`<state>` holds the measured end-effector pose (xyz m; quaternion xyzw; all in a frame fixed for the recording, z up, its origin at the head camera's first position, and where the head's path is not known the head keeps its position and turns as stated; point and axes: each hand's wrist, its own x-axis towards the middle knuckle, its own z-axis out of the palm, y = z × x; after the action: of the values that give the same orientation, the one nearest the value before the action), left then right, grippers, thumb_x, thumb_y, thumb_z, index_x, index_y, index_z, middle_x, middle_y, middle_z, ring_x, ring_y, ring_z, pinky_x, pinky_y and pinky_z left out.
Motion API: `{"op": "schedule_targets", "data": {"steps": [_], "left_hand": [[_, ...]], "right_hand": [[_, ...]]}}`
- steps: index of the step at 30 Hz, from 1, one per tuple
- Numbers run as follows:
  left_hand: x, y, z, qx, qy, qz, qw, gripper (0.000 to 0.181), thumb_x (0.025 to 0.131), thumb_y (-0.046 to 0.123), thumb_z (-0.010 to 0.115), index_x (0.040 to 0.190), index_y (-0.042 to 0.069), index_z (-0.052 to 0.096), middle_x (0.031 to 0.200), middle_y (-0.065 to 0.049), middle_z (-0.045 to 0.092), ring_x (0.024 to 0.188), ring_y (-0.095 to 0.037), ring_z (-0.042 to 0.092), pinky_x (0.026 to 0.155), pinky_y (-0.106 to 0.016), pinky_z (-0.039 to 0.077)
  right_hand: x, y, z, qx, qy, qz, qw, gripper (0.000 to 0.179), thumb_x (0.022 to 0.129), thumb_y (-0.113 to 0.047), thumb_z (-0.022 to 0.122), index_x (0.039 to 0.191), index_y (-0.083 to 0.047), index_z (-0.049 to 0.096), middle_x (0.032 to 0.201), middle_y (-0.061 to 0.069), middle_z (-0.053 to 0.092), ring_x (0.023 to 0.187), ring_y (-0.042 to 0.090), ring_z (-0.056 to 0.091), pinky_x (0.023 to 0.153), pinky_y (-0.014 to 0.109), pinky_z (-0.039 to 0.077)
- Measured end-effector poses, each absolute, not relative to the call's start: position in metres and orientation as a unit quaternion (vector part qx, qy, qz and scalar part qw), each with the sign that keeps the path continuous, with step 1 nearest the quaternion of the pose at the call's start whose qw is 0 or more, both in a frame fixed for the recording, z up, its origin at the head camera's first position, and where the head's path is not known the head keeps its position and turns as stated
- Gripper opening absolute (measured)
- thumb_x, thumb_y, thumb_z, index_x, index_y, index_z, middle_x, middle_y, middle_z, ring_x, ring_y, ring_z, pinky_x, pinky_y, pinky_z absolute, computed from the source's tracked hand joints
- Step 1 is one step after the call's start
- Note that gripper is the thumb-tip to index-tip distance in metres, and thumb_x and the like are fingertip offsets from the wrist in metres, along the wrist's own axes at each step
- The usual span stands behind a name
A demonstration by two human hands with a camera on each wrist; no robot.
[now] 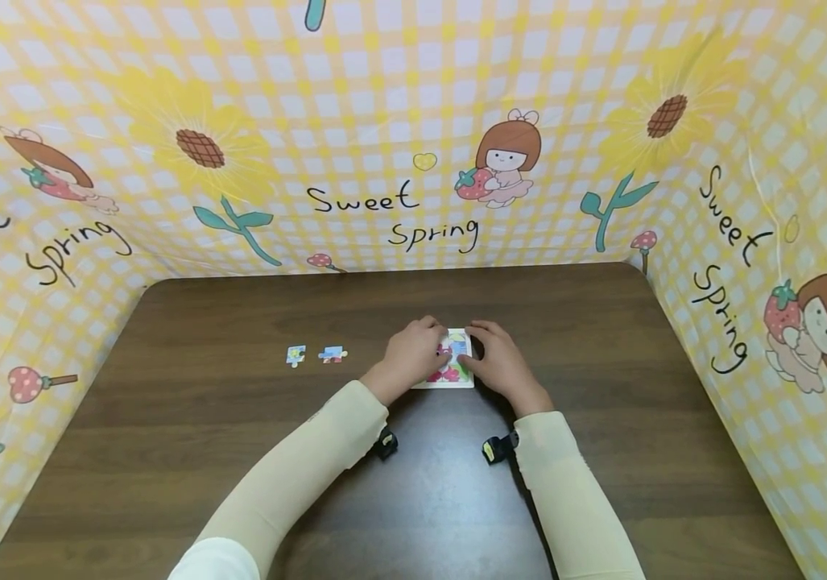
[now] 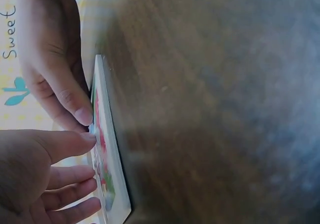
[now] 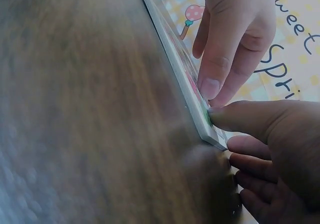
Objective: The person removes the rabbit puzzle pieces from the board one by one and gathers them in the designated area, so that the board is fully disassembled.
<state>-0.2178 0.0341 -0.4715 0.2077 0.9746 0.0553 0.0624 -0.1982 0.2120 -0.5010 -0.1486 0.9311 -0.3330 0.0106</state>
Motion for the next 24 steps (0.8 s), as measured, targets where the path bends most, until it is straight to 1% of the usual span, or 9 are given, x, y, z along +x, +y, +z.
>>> {"op": "schedule_targets", "data": {"steps": [6,9,15,24], "left_hand": [[-0.2162,0.0357,-0.4733,0.212,0.976,0.04,0.041,0.042,0.095,0.041,0.061,0.127,0.016,0.066,0.128,-0.002,0.058,0.111,-0.019,0.056,0.082,-0.037,0.054],[-0.215,0.0353,-0.4742,0.215,0.975,0.034,0.033,0.041,0.095,0.041,0.06,0.127,0.016,0.067,0.127,-0.002,0.058,0.109,-0.018,0.057,0.084,-0.035,0.053],[-0.2133,0.034,-0.4772,0.218,0.975,0.028,0.037,0.046,0.093,0.045,0.062,0.131,0.018,0.064,0.129,-0.001,0.057,0.112,-0.018,0.056,0.09,-0.036,0.049],[-0.2117,0.0337,-0.4792,0.216,0.975,0.029,0.043,0.043,0.094,0.043,0.062,0.129,0.018,0.065,0.132,0.002,0.055,0.118,-0.017,0.052,0.099,-0.036,0.043]], "right_hand": [[-0.199,0.2127,-0.5009,-0.146,0.932,-0.333,0.007,0.057,0.089,-0.023,0.072,0.137,0.001,0.052,0.144,0.018,0.043,0.132,0.036,0.041,0.105,0.052,0.035],[-0.1991,0.2127,-0.4993,-0.148,0.932,-0.331,0.01,0.057,0.089,-0.023,0.072,0.137,0.001,0.052,0.145,0.018,0.043,0.132,0.037,0.04,0.105,0.053,0.034],[-0.1979,0.2122,-0.4992,-0.149,0.934,-0.324,0.012,0.057,0.089,-0.023,0.071,0.138,0.002,0.052,0.145,0.019,0.043,0.132,0.038,0.04,0.105,0.053,0.034],[-0.1973,0.2111,-0.5025,-0.152,0.933,-0.328,0.007,0.057,0.089,-0.023,0.072,0.137,0.002,0.052,0.145,0.018,0.043,0.133,0.037,0.04,0.106,0.053,0.033]]}}
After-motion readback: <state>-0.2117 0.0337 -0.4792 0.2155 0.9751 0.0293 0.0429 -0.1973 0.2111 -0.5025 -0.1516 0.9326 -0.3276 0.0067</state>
